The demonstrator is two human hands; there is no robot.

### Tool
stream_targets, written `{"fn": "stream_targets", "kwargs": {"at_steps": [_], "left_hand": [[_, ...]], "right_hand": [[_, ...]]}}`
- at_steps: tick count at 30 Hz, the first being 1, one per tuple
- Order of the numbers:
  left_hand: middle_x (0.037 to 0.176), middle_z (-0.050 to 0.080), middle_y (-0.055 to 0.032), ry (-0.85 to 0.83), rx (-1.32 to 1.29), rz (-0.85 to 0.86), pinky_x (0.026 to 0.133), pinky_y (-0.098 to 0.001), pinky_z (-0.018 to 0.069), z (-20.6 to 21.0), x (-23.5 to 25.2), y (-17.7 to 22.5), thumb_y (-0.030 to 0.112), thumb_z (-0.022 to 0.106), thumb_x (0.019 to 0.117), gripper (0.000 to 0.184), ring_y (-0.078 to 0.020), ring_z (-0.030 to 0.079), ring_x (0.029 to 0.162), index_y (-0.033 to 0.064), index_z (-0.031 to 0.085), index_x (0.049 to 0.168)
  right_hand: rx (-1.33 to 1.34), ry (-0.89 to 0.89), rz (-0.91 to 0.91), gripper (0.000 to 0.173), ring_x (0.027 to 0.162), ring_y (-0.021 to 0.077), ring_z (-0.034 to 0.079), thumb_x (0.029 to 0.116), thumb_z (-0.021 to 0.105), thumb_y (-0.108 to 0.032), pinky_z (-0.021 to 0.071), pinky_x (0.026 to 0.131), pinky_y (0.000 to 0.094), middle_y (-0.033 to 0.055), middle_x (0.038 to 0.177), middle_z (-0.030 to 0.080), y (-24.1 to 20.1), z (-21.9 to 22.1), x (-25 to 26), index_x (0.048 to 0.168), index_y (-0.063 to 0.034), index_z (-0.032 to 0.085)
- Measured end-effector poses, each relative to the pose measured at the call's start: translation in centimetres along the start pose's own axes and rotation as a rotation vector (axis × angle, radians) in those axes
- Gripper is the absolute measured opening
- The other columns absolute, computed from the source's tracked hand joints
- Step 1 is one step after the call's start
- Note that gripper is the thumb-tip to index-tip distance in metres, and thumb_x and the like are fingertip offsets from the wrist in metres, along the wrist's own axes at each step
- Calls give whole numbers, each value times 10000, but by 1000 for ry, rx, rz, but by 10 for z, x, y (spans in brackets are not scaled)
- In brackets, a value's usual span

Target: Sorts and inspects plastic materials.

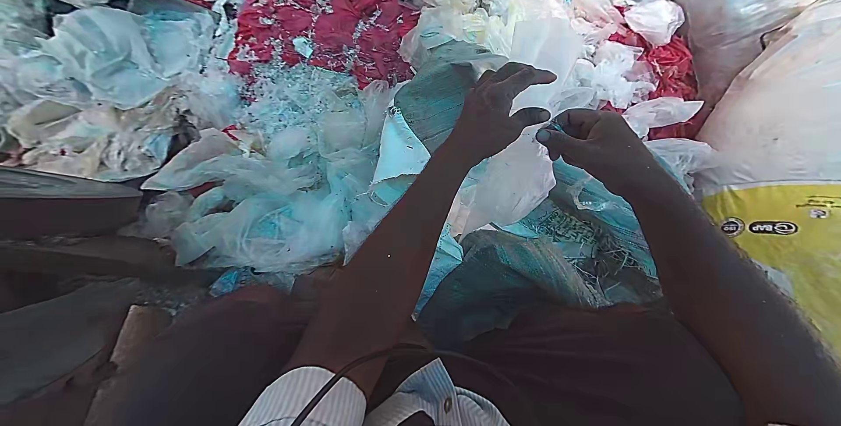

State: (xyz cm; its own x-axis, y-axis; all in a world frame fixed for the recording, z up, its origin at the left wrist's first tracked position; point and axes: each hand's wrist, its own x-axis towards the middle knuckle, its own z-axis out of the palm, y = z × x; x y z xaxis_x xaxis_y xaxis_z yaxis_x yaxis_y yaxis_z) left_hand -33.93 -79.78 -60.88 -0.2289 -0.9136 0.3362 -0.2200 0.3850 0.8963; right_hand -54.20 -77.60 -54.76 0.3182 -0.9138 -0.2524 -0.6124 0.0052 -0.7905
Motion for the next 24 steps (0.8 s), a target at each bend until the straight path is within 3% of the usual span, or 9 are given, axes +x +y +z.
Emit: {"fn": "stream_targets", "kwargs": {"at_steps": [5, 9, 12, 15, 19, 20, 21, 22, 24], "left_hand": [[984, 712, -31, -147, 46, 59, 958, -539, 396, 13, -5, -6, 214, 708, 961, 152, -232, 611, 1032, 153, 804, 1061], [915, 701, -52, 78, 12, 83, 897, -367, 485, 5, -4, -16, 124, 678, 968, 122, -177, 636, 957, 84, 792, 950], [949, 678, -47, 373, -40, -179, 839, -256, 509, -21, -7, -39, 121, 628, 1001, 134, -86, 627, 900, 44, 737, 991], [990, 673, -71, 558, -15, -517, 859, -313, 493, -56, -18, -68, 147, 541, 1048, 205, -101, 611, 899, 20, 690, 1105], [1030, 669, -83, 657, -213, -588, 836, -278, 544, -62, -37, -96, 135, 524, 1062, 207, -91, 633, 906, 8, 640, 1177], [1003, 642, -75, 646, -249, -603, 763, -290, 511, -57, -37, -94, 133, 541, 1055, 194, -107, 604, 859, 17, 640, 1173], [1048, 638, -87, 594, -273, -636, 770, -329, 518, -54, -36, -90, 120, 557, 1045, 207, -142, 609, 899, 28, 637, 1212], [1140, 635, -114, 529, -298, -672, 823, -393, 543, -53, -34, -87, 91, 567, 1033, 249, -195, 627, 999, 43, 621, 1272], [1340, 570, -147, 399, -311, -717, 919, -473, 563, -51, -29, -80, 77, 579, 1020, 399, -261, 605, 1186, 84, 514, 1414]], "right_hand": [[17, -62, -77, 179, 505, -6, 450, 1039, 584, -201, 341, 462, 148, -65, 658, 599, 3, -7, -6, 956, -96, 703], [19, -46, -94, 171, 511, 8, 463, 1036, 576, -195, 373, 475, 157, -71, 620, 538, 5, -11, -9, 963, -105, 702], [67, -2, -109, 146, 504, -9, 450, 1032, 554, -194, 373, 475, 137, -102, 615, 503, 11, -30, -22, 936, -159, 658], [98, 129, -106, 154, 485, -18, 426, 1029, 542, -204, 365, 456, 130, -126, 623, 497, 28, -63, -37, 959, -203, 679], [226, 268, -132, 173, 516, -34, 430, 1050, 525, -220, 362, 470, 122, -153, 689, 550, 43, -90, -51, 989, -259, 682], [261, 282, -134, 168, 577, -23, 495, 1067, 502, -232, 414, 514, 129, -138, 770, 599, 42, -90, -52, 1013, -256, 660], [302, 271, -135, 161, 699, 16, 606, 1084, 465, -245, 511, 598, 168, -101, 909, 669, 39, -89, -51, 1055, -244, 623], [354, 239, -137, 170, 884, 111, 704, 1101, 415, -252, 600, 712, 265, -27, 1102, 711, 34, -86, -49, 1123, -212, 579], [471, 167, -162, 204, 1178, 321, 680, 1109, 352, -228, 623, 903, 495, 104, 1342, 647, 22, -77, -46, 1203, -152, 517]]}}
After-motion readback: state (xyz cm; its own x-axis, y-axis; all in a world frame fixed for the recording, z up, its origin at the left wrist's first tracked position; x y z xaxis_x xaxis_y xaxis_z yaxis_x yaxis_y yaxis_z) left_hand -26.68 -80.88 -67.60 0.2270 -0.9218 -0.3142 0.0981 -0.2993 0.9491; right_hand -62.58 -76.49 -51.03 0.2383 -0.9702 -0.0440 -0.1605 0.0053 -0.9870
